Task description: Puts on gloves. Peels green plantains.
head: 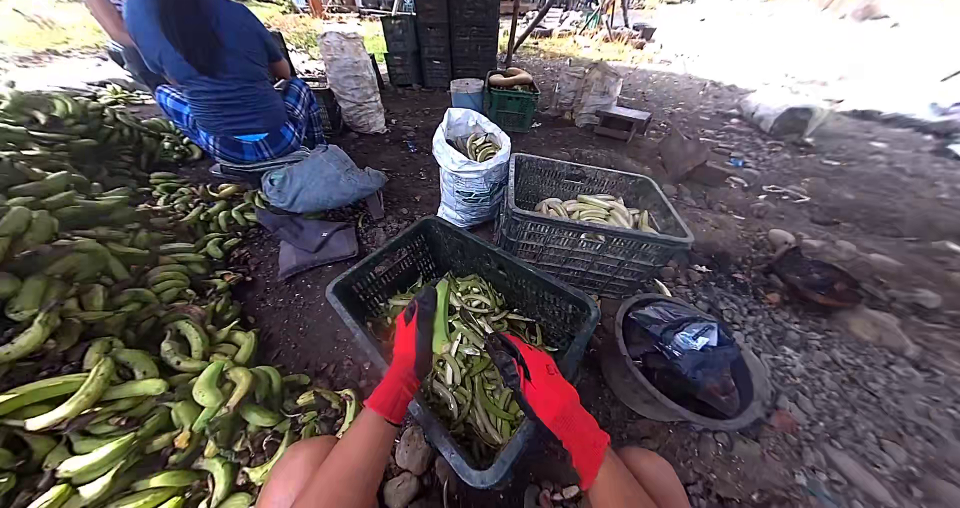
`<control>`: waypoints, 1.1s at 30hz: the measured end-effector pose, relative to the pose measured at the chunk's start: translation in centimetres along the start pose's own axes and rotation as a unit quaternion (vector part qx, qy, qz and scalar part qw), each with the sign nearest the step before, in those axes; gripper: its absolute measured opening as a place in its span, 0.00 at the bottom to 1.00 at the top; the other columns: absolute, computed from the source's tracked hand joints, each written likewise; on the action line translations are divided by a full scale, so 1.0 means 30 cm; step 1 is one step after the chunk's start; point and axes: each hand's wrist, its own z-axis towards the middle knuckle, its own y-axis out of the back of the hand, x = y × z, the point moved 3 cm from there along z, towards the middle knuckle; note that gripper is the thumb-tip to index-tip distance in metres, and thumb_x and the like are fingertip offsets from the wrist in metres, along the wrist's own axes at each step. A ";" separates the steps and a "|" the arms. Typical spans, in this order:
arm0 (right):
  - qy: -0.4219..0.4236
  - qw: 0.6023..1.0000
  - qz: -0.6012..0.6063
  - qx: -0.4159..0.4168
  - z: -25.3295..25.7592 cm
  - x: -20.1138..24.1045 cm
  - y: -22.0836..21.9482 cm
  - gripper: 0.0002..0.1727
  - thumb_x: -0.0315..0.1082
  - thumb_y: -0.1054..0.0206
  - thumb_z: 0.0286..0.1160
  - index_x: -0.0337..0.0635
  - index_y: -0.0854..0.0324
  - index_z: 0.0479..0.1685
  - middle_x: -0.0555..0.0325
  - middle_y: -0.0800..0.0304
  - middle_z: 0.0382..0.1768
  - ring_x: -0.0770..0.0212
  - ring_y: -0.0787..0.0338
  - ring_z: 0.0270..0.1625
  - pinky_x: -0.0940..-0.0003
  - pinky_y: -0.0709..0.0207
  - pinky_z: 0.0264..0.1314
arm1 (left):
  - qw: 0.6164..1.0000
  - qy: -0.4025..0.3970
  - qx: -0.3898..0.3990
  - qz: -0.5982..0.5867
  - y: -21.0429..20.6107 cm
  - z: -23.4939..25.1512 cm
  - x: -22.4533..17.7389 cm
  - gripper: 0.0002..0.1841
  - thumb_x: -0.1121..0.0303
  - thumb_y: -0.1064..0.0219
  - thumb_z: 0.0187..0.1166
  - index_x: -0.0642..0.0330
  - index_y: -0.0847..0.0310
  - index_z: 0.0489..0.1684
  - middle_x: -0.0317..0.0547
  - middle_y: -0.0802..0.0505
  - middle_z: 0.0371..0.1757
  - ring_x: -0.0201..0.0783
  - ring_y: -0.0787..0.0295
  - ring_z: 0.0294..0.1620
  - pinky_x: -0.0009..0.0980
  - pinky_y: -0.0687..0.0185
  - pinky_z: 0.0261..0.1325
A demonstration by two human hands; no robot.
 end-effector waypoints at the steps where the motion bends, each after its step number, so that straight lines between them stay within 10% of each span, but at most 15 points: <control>1: -0.001 0.998 -0.058 0.015 0.008 0.000 -0.013 0.33 0.57 0.54 0.90 0.47 0.26 0.84 0.46 0.12 0.68 0.49 0.15 0.74 0.43 0.32 0.82 | 1.000 -0.018 0.008 0.008 -0.001 0.004 -0.006 0.22 0.59 0.53 0.93 0.66 0.23 0.71 0.44 0.09 0.48 0.28 0.11 0.43 0.27 0.13 0.49; 6: -0.002 0.994 -0.106 0.031 0.004 0.031 -0.044 0.33 0.57 0.51 0.89 0.48 0.26 0.83 0.44 0.11 0.66 0.46 0.16 0.74 0.40 0.37 0.85 | 0.999 -0.044 -0.002 0.000 -0.014 0.010 -0.004 0.22 0.60 0.52 0.93 0.68 0.24 0.71 0.44 0.07 0.48 0.29 0.10 0.44 0.26 0.13 0.51; 11: -0.028 0.991 -0.111 0.065 0.013 0.067 -0.060 0.29 0.54 0.48 0.90 0.54 0.27 0.84 0.47 0.12 0.69 0.46 0.17 0.76 0.38 0.39 0.86 | 0.991 -0.099 -0.073 0.058 0.014 -0.011 -0.017 0.23 0.66 0.51 0.91 0.75 0.27 0.75 0.56 0.13 0.68 0.27 0.15 0.64 0.26 0.22 0.70; 15: -0.095 0.984 -0.148 0.027 0.072 0.041 -0.016 0.33 0.54 0.40 0.84 0.66 0.35 0.90 0.41 0.20 0.76 0.39 0.24 0.81 0.28 0.51 0.89 | 0.981 -0.109 0.100 0.128 -0.010 -0.029 0.035 0.28 0.61 0.53 0.85 0.76 0.32 0.77 0.53 0.12 0.62 0.25 0.16 0.57 0.26 0.21 0.66; 22: -0.156 0.974 -0.159 -0.041 0.140 -0.028 -0.012 0.33 0.57 0.38 0.81 0.73 0.34 0.88 0.39 0.22 0.77 0.37 0.25 0.80 0.29 0.49 0.88 | 0.962 0.164 0.199 -0.086 -0.034 0.028 0.167 0.19 0.55 0.57 0.94 0.52 0.20 0.52 0.37 0.09 0.31 0.24 0.20 0.16 0.18 0.26 0.14; 28: -0.235 0.966 -0.075 -0.076 0.171 -0.059 0.040 0.30 0.51 0.47 0.90 0.61 0.35 0.90 0.43 0.14 0.71 0.43 0.17 0.76 0.35 0.32 0.81 | 0.935 0.214 0.276 -0.056 0.005 0.006 0.121 0.19 0.53 0.56 0.91 0.48 0.23 0.65 0.38 0.08 0.35 0.24 0.19 0.17 0.18 0.25 0.14; 33: -0.171 0.981 0.060 -0.071 0.182 -0.036 -0.011 0.30 0.53 0.51 0.92 0.51 0.32 0.87 0.45 0.13 0.71 0.48 0.15 0.74 0.40 0.27 0.79 | 0.985 0.139 0.105 0.020 0.068 0.045 0.126 0.24 0.46 0.49 0.89 0.48 0.28 0.74 0.37 0.09 0.38 0.29 0.14 0.23 0.26 0.17 0.21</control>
